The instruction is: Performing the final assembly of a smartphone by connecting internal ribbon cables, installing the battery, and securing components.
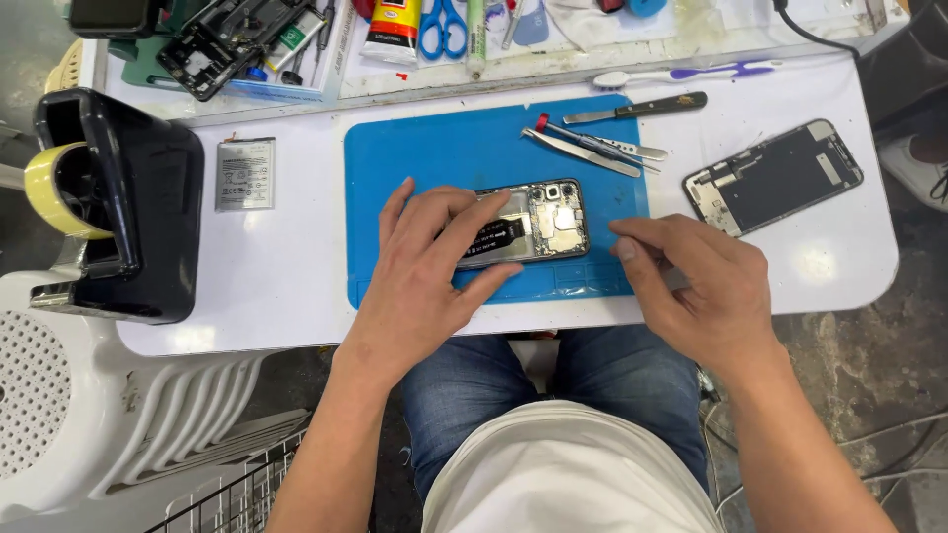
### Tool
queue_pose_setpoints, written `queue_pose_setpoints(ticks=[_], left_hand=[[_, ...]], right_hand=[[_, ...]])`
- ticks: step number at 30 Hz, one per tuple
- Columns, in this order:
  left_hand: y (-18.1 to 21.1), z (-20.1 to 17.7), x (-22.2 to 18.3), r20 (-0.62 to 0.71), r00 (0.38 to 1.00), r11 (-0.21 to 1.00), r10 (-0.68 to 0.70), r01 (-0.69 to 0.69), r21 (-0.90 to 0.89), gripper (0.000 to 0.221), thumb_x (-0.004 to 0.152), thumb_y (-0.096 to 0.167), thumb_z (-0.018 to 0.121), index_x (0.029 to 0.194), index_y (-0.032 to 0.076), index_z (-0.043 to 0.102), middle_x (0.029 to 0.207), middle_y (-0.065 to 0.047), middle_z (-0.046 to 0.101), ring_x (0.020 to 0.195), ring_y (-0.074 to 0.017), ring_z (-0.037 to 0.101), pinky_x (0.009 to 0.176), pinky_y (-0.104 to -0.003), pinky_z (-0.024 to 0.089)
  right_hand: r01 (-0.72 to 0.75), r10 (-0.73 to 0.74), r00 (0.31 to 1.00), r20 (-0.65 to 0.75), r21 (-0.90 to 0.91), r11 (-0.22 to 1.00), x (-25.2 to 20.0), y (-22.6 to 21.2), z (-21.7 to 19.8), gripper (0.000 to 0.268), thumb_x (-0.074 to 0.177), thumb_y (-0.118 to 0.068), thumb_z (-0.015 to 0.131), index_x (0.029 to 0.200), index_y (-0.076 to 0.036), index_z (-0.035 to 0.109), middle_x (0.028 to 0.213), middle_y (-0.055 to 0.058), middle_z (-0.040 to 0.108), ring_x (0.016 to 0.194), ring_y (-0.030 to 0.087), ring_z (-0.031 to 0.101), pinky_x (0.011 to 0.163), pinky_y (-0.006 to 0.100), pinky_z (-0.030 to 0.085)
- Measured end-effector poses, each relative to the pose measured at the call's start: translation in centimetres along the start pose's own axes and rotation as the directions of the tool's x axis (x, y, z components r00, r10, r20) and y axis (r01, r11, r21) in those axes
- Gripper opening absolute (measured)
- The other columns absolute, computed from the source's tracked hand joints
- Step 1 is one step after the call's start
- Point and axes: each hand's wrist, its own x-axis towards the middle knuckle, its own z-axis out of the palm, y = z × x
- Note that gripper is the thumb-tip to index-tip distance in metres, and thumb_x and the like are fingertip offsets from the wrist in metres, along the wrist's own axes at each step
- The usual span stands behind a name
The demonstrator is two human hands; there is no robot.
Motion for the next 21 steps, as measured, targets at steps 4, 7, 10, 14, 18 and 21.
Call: queue_pose_setpoints(ticks=[4, 7, 10, 14, 18, 21], left_hand=[[0.3, -1.5, 0.1, -0.079, 0.992, 0.99, -0.098, 0.09, -0.109, 0.033, 0.107, 0.023, 0.057, 0.137, 0.01, 0.061, 0.116, -0.007, 0.061, 0.115, -0.0225, 0.062, 0.123, -0.056, 0.03], [0.2, -1.9, -0.6, -0.151, 0.984, 0.98, -0.099, 0.069, -0.187, 0.028, 0.107, 0.016, 0.058, 0.133, 0.005, 0.061, 0.117, -0.01, 0.062, 0.112, -0.0277, 0.061, 0.104, -0.045, 0.047], [0.1, -1.9, -1.1, -0.07, 0.974, 0.931, -0.214, 0.181, -0.318, 0.04, 0.106, 0.019, 0.055, 0.144, 0.007, 0.05, 0.132, -0.012, 0.064, 0.121, -0.0287, 0.06, 0.105, -0.042, 0.048], [0.0, -1.7, -1.4, -0.037, 0.959, 0.892, -0.28, 0.245, -0.38, 0.053, 0.106, 0.017, 0.057, 0.154, 0.007, 0.037, 0.135, -0.01, 0.063, 0.124, -0.0265, 0.061, 0.107, -0.044, 0.05], [-0.1, -1.8, -1.4, -0.092, 0.957, 0.884, -0.277, 0.216, -0.414, 0.054, 0.108, 0.013, 0.056, 0.156, 0.004, 0.033, 0.136, -0.012, 0.062, 0.126, -0.0267, 0.061, 0.111, -0.042, 0.051], [-0.3, -2.0, -1.6, -0.111, 0.957, 0.872, -0.267, 0.191, -0.45, 0.057, 0.107, 0.01, 0.055, 0.158, 0.003, 0.029, 0.135, -0.013, 0.061, 0.122, -0.0268, 0.062, 0.109, -0.042, 0.049]], right_hand=[[0.031, -0.031, 1.0, 0.007, -0.059, 0.998, 0.5, -0.6, 0.0, 0.012, 0.103, -0.002, 0.064, 0.108, 0.004, 0.074, 0.083, 0.012, 0.071, 0.065, 0.022, 0.064, 0.06, 0.031, 0.05], [0.142, -0.133, 0.987, 0.084, -0.108, 0.984, 0.6, -0.4, 0.1, 0.012, 0.103, -0.001, 0.065, 0.108, 0.003, 0.075, 0.102, 0.017, 0.075, 0.087, 0.03, 0.069, 0.074, 0.039, 0.055], [0.169, -0.142, 0.974, 0.175, -0.154, 0.973, 0.7, -0.2, 0.2, 0.014, 0.101, -0.002, 0.067, 0.114, 0.0, 0.073, 0.108, 0.018, 0.07, 0.092, 0.034, 0.064, 0.079, 0.044, 0.053], [0.303, -0.24, 0.931, 0.274, -0.218, 0.928, 1.5, -0.5, 0.1, 0.018, 0.102, -0.005, 0.064, 0.119, -0.007, 0.07, 0.117, 0.019, 0.066, 0.095, 0.035, 0.062, 0.083, 0.046, 0.049], [0.424, -0.298, 0.878, 0.375, -0.319, 0.848, 2.4, -1.1, 0.2, 0.024, 0.102, -0.014, 0.064, 0.126, -0.014, 0.068, 0.129, 0.018, 0.063, 0.103, 0.038, 0.061, 0.086, 0.049, 0.052], [0.422, -0.275, 0.871, 0.408, -0.333, 0.843, 2.7, -1.6, 0.3, 0.022, 0.1, -0.017, 0.066, 0.121, -0.016, 0.069, 0.13, 0.014, 0.063, 0.106, 0.038, 0.061, 0.089, 0.051, 0.053]])
